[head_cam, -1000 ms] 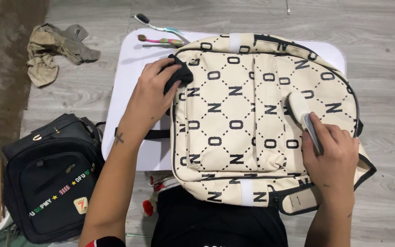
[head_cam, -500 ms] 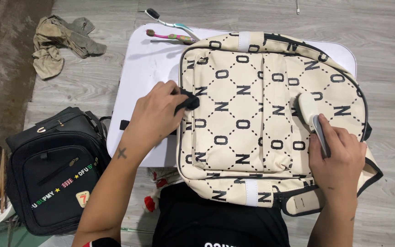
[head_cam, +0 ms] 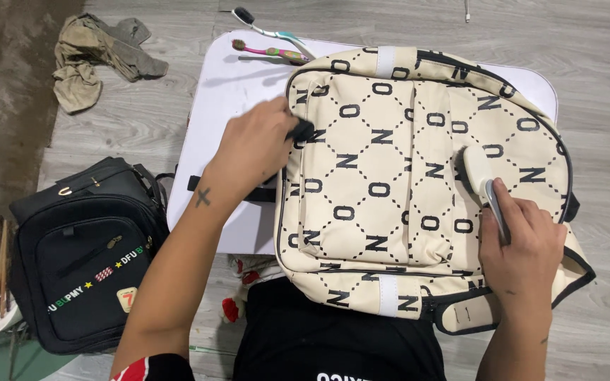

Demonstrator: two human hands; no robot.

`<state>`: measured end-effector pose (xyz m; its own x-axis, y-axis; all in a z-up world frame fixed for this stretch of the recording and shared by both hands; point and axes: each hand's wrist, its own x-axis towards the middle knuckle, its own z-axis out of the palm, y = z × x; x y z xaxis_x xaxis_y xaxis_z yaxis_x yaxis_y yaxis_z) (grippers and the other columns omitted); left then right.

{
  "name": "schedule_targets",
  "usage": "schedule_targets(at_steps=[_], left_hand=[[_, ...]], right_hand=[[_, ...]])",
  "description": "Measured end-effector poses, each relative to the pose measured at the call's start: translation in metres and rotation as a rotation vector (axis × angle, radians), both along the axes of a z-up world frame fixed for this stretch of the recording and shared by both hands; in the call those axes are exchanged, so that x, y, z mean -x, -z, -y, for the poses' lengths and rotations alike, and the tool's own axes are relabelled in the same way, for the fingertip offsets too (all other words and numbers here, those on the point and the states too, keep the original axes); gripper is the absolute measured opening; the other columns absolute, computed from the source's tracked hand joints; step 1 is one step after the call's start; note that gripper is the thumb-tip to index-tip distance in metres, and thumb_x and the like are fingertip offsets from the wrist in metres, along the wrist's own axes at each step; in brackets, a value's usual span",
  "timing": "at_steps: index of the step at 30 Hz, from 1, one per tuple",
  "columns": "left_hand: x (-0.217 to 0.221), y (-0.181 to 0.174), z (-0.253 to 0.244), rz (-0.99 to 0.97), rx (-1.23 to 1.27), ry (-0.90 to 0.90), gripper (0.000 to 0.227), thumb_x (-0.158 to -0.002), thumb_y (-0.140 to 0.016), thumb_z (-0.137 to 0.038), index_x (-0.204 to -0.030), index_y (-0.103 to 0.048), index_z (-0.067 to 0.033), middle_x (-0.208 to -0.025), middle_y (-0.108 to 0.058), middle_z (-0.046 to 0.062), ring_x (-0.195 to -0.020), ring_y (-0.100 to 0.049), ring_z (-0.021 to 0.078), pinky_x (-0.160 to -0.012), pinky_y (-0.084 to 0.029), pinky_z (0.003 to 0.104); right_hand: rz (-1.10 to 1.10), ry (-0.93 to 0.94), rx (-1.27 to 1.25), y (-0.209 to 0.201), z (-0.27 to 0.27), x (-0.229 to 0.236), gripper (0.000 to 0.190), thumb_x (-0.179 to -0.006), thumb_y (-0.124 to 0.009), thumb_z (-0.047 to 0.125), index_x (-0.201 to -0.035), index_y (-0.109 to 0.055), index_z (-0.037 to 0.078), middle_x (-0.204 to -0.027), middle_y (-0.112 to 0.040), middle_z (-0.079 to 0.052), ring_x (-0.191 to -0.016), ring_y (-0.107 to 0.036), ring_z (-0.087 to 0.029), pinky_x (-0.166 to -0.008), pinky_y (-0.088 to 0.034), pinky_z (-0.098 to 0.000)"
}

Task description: Cleaning a patterned backpack with a lint roller and attaching black fabric patches

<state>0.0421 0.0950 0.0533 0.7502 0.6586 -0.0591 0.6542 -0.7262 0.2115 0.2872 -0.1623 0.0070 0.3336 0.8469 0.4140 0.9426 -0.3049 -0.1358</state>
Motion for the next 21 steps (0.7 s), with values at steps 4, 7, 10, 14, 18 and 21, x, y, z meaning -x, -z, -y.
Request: schedule_targets(at_steps=[4, 7, 10, 14, 18, 21], left_hand=[[0.013, -0.010, 0.018, -0.063, 0.136, -0.006, 0.009, -0.076, -0.052, -0.013, -0.076, -0.059, -0.0077, -0.080, -0.047, 0.004, -0.070, -0.053, 0.0302, -0.046, -0.041, 0.046], [0.005, 0.002, 0.020, -0.070, 0.012, -0.080, 0.012, -0.074, -0.054, -0.015, -0.077, -0.063, -0.0081, -0.083, -0.051, 0.006, -0.078, -0.054, 0.0307, -0.047, -0.045, 0.047], [-0.004, 0.023, 0.010, 0.009, -0.160, -0.092, 0.006, -0.069, -0.052, -0.006, -0.063, -0.053, -0.0028, -0.075, -0.049, 0.006, -0.069, -0.052, 0.0320, -0.038, -0.041, 0.045], [-0.020, 0.041, -0.013, 0.043, -0.317, -0.093, 0.006, -0.061, -0.051, 0.003, -0.061, -0.053, -0.0028, -0.073, -0.049, 0.007, -0.062, -0.053, 0.0323, -0.036, -0.040, 0.043], [-0.038, 0.052, -0.044, 0.114, -0.520, -0.110, 0.011, -0.060, -0.055, 0.002, -0.059, -0.051, -0.0074, -0.069, -0.048, 0.004, -0.058, -0.053, 0.0281, -0.035, -0.038, 0.039], [-0.043, 0.060, -0.057, 0.144, -0.592, -0.079, 0.016, -0.059, -0.055, 0.005, -0.057, -0.048, -0.0093, -0.067, -0.045, 0.002, -0.052, -0.052, 0.0244, -0.032, -0.035, 0.036]], right_hand=[[0.010, 0.009, 0.003, 0.000, 0.000, 0.000, 0.037, -0.090, -0.060, 0.010, -0.127, -0.062, 0.008, -0.092, -0.058, -0.008, -0.075, -0.052, -0.027, -0.066, -0.031, -0.0395], [0.027, -0.001, 0.002, 0.000, 0.000, 0.000, 0.036, -0.091, -0.059, 0.012, -0.127, -0.062, 0.009, -0.095, -0.059, -0.007, -0.078, -0.053, -0.027, -0.067, -0.032, -0.0396], [0.099, -0.016, 0.009, 0.001, -0.002, 0.002, 0.036, -0.090, -0.061, 0.014, -0.126, -0.063, 0.010, -0.095, -0.060, -0.007, -0.075, -0.052, -0.024, -0.067, -0.032, -0.0371], [0.084, -0.004, 0.019, 0.000, -0.004, 0.005, 0.036, -0.091, -0.060, 0.015, -0.127, -0.062, 0.012, -0.094, -0.058, -0.004, -0.076, -0.052, -0.024, -0.068, -0.032, -0.0373], [0.082, -0.011, 0.026, 0.000, -0.006, 0.005, 0.037, -0.091, -0.058, 0.017, -0.128, -0.060, 0.012, -0.097, -0.059, -0.005, -0.077, -0.053, -0.024, -0.068, -0.032, -0.0381], [0.081, 0.000, 0.034, 0.001, -0.004, 0.006, 0.037, -0.091, -0.058, 0.017, -0.128, -0.060, 0.012, -0.098, -0.060, -0.005, -0.078, -0.054, -0.025, -0.069, -0.032, -0.0386]])
